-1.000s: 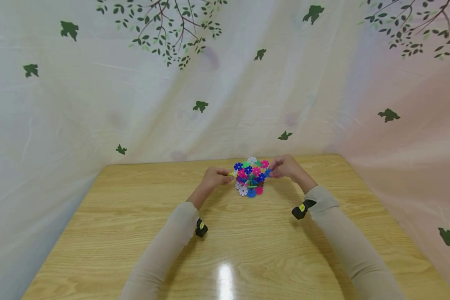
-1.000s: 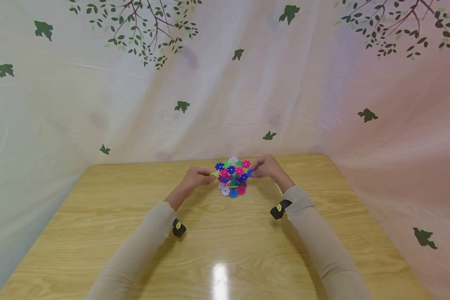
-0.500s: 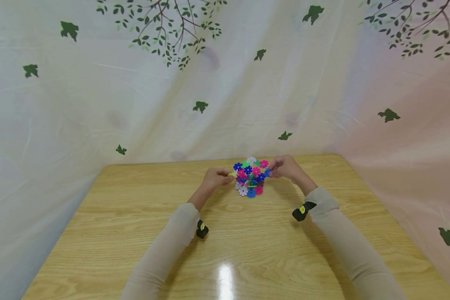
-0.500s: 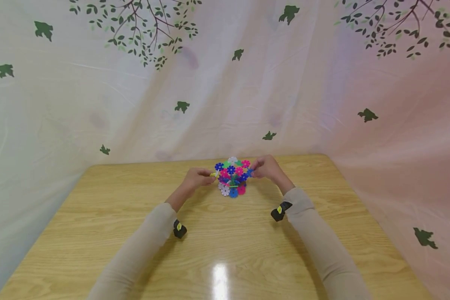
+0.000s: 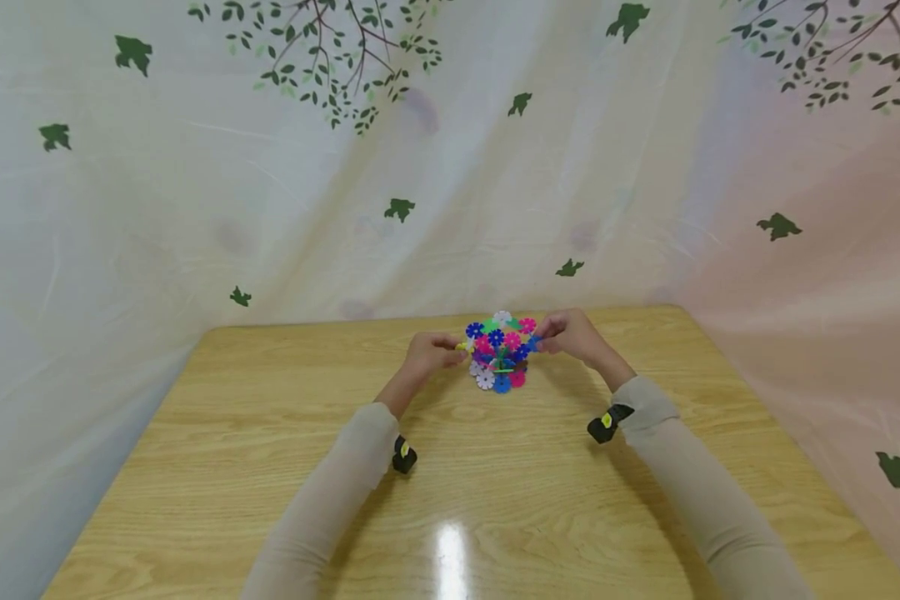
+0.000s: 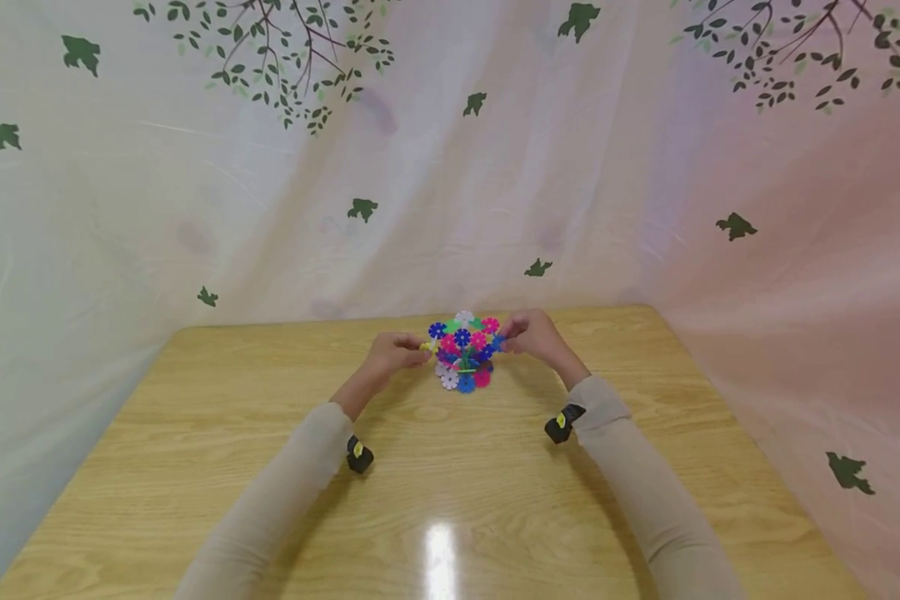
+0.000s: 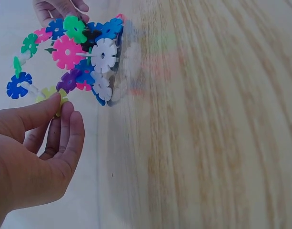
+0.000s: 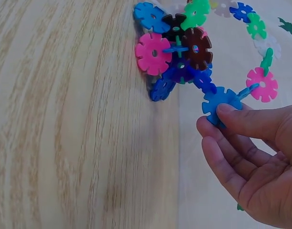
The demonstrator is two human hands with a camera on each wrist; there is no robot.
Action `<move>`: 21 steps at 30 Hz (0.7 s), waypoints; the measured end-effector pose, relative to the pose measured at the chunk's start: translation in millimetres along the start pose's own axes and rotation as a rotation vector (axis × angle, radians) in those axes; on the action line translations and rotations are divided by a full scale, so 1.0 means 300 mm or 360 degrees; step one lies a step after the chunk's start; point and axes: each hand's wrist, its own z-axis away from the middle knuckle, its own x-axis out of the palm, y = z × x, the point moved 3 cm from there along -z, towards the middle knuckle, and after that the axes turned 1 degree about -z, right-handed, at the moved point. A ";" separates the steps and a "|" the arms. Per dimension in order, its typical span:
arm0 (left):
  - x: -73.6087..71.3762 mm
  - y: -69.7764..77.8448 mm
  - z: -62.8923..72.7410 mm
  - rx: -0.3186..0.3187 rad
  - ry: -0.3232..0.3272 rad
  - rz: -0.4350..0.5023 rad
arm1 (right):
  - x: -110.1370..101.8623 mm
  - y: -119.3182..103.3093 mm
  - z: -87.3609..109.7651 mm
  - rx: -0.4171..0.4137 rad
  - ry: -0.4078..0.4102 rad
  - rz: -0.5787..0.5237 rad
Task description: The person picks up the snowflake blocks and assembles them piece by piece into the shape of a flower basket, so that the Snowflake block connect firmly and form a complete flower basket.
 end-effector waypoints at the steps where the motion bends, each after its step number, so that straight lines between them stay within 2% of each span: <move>1: -0.001 0.000 0.000 -0.0001 0.0000 0.0006 | 0.000 -0.003 0.001 -0.0009 -0.0005 0.0011; 10: -0.003 -0.004 -0.006 0.0007 0.0000 0.0015 | 0.004 -0.015 0.002 -0.0065 -0.0027 0.0031; 17: -0.004 -0.006 -0.008 -0.0005 0.0019 0.0010 | 0.011 -0.008 -0.004 -0.0062 0.0011 0.0092; 21: -0.004 -0.005 -0.009 0.0006 0.0013 0.0017 | 0.011 -0.002 -0.007 -0.0085 0.0012 0.0065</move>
